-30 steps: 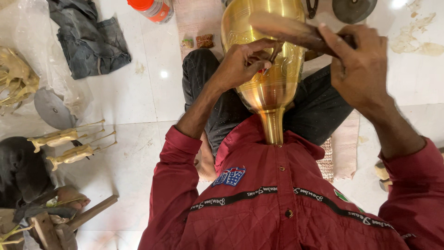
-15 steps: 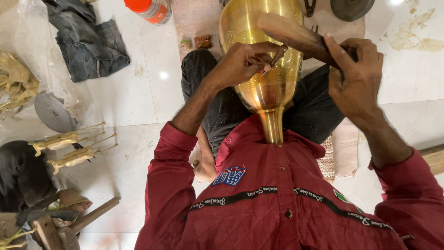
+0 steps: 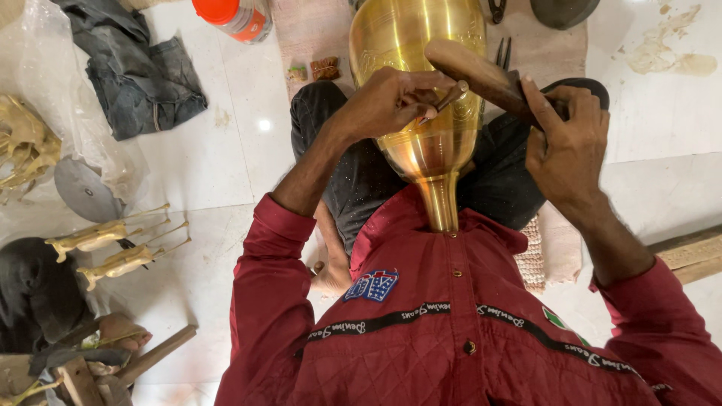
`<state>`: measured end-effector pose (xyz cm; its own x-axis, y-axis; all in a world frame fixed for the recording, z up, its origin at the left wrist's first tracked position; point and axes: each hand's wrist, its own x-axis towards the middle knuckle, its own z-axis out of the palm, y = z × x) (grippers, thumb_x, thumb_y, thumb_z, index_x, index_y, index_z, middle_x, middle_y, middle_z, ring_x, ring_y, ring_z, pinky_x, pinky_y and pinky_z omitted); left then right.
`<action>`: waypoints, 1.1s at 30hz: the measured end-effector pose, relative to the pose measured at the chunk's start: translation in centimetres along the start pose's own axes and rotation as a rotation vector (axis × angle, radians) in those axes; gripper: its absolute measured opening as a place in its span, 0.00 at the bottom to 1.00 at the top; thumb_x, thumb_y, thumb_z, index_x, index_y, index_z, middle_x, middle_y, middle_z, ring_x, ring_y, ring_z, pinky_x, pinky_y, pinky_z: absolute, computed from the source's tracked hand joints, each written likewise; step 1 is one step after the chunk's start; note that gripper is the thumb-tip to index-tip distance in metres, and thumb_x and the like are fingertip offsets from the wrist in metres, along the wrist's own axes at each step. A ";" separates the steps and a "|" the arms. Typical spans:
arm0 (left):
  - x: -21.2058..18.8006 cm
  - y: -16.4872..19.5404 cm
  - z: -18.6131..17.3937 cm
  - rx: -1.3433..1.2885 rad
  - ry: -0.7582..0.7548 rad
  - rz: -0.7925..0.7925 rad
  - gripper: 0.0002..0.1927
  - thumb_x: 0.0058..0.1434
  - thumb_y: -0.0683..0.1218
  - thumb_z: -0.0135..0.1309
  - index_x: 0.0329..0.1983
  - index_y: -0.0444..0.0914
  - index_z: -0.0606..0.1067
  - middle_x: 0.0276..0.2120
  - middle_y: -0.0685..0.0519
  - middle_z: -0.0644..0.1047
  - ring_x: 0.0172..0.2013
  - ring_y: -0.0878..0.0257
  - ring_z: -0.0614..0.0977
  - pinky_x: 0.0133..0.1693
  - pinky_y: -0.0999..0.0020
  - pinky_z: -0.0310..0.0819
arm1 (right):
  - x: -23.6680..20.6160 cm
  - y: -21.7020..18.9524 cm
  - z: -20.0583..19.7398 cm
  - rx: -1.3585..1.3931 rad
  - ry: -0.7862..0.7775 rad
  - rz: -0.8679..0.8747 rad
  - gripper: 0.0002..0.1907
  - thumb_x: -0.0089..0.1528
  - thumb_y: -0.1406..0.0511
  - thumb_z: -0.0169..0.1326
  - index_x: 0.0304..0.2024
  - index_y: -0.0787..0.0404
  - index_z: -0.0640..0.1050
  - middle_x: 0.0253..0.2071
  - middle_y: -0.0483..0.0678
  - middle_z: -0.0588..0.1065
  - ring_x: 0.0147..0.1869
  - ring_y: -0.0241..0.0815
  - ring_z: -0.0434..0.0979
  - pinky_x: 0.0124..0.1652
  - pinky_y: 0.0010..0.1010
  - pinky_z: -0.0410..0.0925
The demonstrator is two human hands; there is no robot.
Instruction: The person sits on the floor with a large brass vessel held between their legs and engraves decorative patterns into its surface, positioning a chisel against the metal and striking it with a wooden mallet, repeatedly repositioning the chisel along the design.
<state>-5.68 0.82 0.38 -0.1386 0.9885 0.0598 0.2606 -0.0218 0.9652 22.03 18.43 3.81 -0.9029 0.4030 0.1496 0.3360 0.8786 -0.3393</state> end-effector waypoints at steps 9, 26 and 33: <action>0.2 0.6 -0.1 0.150 -0.014 0.119 0.29 0.64 0.32 0.52 0.68 0.43 0.70 0.46 0.47 0.85 0.44 0.60 0.90 0.52 0.64 0.86 | -0.8 -0.7 0.9 0.105 0.004 0.047 0.38 0.63 0.76 0.56 0.76 0.55 0.69 0.57 0.60 0.68 0.58 0.56 0.73 0.55 0.46 0.70; 1.3 2.3 -0.8 0.371 -0.231 0.070 0.25 0.60 0.35 0.56 0.59 0.48 0.80 0.36 0.54 0.86 0.32 0.62 0.88 0.32 0.61 0.80 | -5.2 -1.4 4.3 0.771 0.473 0.106 0.37 0.73 0.76 0.52 0.80 0.49 0.56 0.62 0.51 0.60 0.59 0.41 0.66 0.58 0.27 0.68; 0.3 -3.5 -2.2 -0.276 0.455 0.311 0.16 0.76 0.31 0.51 0.52 0.45 0.80 0.47 0.49 0.83 0.44 0.58 0.88 0.47 0.58 0.91 | -5.0 0.1 3.6 0.419 0.073 0.306 0.39 0.62 0.76 0.55 0.77 0.57 0.66 0.55 0.58 0.67 0.59 0.50 0.71 0.57 0.39 0.70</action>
<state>-8.68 0.86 -2.39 -0.5052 0.7682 0.3933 0.1060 -0.3971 0.9116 25.57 15.56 -0.32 -0.7541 0.6553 0.0445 0.4323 0.5461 -0.7176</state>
